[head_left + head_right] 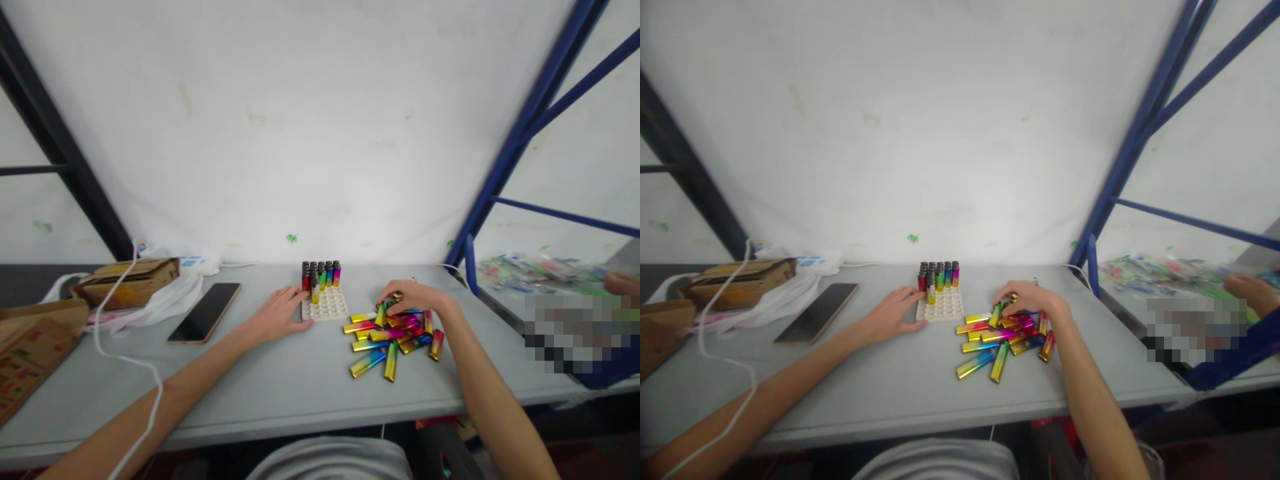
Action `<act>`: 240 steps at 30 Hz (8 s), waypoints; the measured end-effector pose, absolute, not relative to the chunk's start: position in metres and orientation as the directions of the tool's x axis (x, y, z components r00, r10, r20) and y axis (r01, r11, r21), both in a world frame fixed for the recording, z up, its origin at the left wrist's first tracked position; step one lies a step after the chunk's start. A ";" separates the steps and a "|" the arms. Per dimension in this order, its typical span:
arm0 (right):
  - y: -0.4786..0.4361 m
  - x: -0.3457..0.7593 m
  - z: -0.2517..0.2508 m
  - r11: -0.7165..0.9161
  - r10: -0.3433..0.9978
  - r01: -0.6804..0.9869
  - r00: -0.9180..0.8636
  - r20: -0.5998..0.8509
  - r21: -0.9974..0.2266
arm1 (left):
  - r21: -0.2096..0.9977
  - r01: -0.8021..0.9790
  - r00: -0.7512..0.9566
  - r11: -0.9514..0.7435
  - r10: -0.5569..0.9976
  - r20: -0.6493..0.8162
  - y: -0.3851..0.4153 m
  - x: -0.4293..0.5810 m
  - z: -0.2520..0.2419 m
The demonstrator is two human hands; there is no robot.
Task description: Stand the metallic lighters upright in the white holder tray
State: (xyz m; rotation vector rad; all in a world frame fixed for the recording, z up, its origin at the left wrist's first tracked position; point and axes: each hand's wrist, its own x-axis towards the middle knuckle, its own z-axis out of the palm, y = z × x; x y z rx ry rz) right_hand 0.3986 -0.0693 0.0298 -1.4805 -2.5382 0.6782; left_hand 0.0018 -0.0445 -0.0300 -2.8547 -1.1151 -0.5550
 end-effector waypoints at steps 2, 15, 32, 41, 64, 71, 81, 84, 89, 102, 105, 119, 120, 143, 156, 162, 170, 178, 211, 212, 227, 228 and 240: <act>-0.068 0.393 0.028 0.424 0.857 0.799 -0.506 -0.096 -0.426 | 0.104 0.659 0.682 -0.745 0.650 0.336 -0.044 0.001 -0.030; -0.057 0.346 0.011 0.315 0.931 0.233 -0.263 0.252 -0.920 | 0.119 0.635 0.694 -0.763 0.632 0.346 -0.040 -0.002 -0.031; -0.057 0.276 0.003 0.195 0.976 0.088 -0.111 0.185 -0.977 | 0.121 0.661 0.674 -0.741 0.656 0.339 -0.047 0.001 -0.029; -0.062 0.269 -0.003 0.342 0.897 0.499 0.080 0.435 -0.796 | 0.126 0.656 0.681 -0.744 0.656 0.326 -0.048 0.002 -0.028; -0.043 0.264 0.013 0.564 0.811 0.742 -0.416 0.412 -0.361 | 0.153 0.654 0.673 -0.741 0.663 0.328 -0.051 0.002 -0.028; -0.029 0.255 -0.002 0.530 0.837 0.783 -0.422 0.349 -0.325 | 0.144 0.663 0.668 -0.735 0.667 0.329 -0.050 0.003 -0.030; -0.027 0.240 0.022 0.472 0.868 0.881 -0.459 0.189 -0.025 | 0.158 0.665 0.667 -0.730 0.675 0.316 -0.052 0.003 -0.027; -0.027 0.248 0.021 0.469 0.879 0.880 -0.458 0.130 -0.070 | 0.141 0.666 0.671 -0.732 0.671 0.316 -0.051 0.003 -0.028; -0.033 0.292 0.030 0.557 0.830 0.787 -0.538 0.146 -0.266 | 0.128 0.667 0.674 -0.734 0.667 0.318 -0.048 0.002 -0.032; -0.058 0.348 0.018 0.477 0.777 0.728 -0.611 -0.152 -0.492 | 0.212 0.645 0.675 -0.734 0.677 0.294 -0.050 0.000 -0.027; -0.061 0.347 0.017 0.480 0.807 0.690 -0.590 -0.038 -0.541 | 0.210 0.651 0.673 -0.729 0.683 0.285 -0.051 0.000 -0.027; -0.066 0.289 0.004 0.285 0.932 0.082 -0.258 0.256 -0.955 | 0.183 0.672 0.659 -0.718 0.692 0.296 -0.053 0.000 -0.027; -0.068 0.285 0.003 0.250 0.931 0.026 -0.280 0.233 -0.968 | 0.184 0.671 0.659 -0.718 0.691 0.297 -0.054 0.000 -0.027; -0.067 0.257 -0.012 0.345 0.938 0.334 -0.105 0.329 -0.877 | 0.210 0.654 0.658 -0.727 0.683 0.316 -0.053 0.000 -0.030; -0.075 0.243 0.001 0.533 0.845 0.615 -0.347 0.408 -0.581 | 0.238 0.629 0.670 -0.740 0.671 0.317 -0.053 -0.002 -0.031; -0.067 0.240 -0.007 0.584 0.811 0.643 -0.439 0.386 -0.496 | 0.221 0.622 0.683 -0.751 0.658 0.316 -0.053 -0.002 -0.031; -0.060 0.236 -0.004 0.596 0.795 0.774 -0.532 0.291 -0.214 | 0.215 0.637 0.683 -0.740 0.671 0.289 -0.056 0.000 -0.026; -0.058 0.230 0.005 0.591 0.798 0.796 -0.554 0.235 -0.129 | 0.231 0.629 0.676 -0.742 0.669 0.308 -0.052 -0.002 -0.030; -0.030 0.395 -0.002 0.378 0.924 0.856 -0.370 0.092 -0.353 | 0.240 0.624 0.687 -0.743 0.669 0.284 -0.049 -0.004 -0.027; -0.031 0.391 -0.002 0.403 0.915 0.846 -0.385 0.124 -0.350 | 0.238 0.622 0.688 -0.746 0.666 0.287 -0.049 -0.005 -0.027; -0.045 0.335 0.015 0.229 0.973 0.389 -0.086 0.212 -0.892 | 0.232 0.630 0.688 -0.741 0.671 0.275 -0.050 -0.004 -0.027; -0.047 0.329 0.016 0.222 0.975 0.365 -0.074 0.210 -0.904 | 0.234 0.634 0.685 -0.737 0.676 0.272 -0.050 -0.004 -0.027; -0.070 0.286 0.024 0.249 0.952 0.181 -0.229 0.205 -0.951 | 0.226 0.612 0.692 -0.758 0.652 0.310 -0.049 -0.004 -0.030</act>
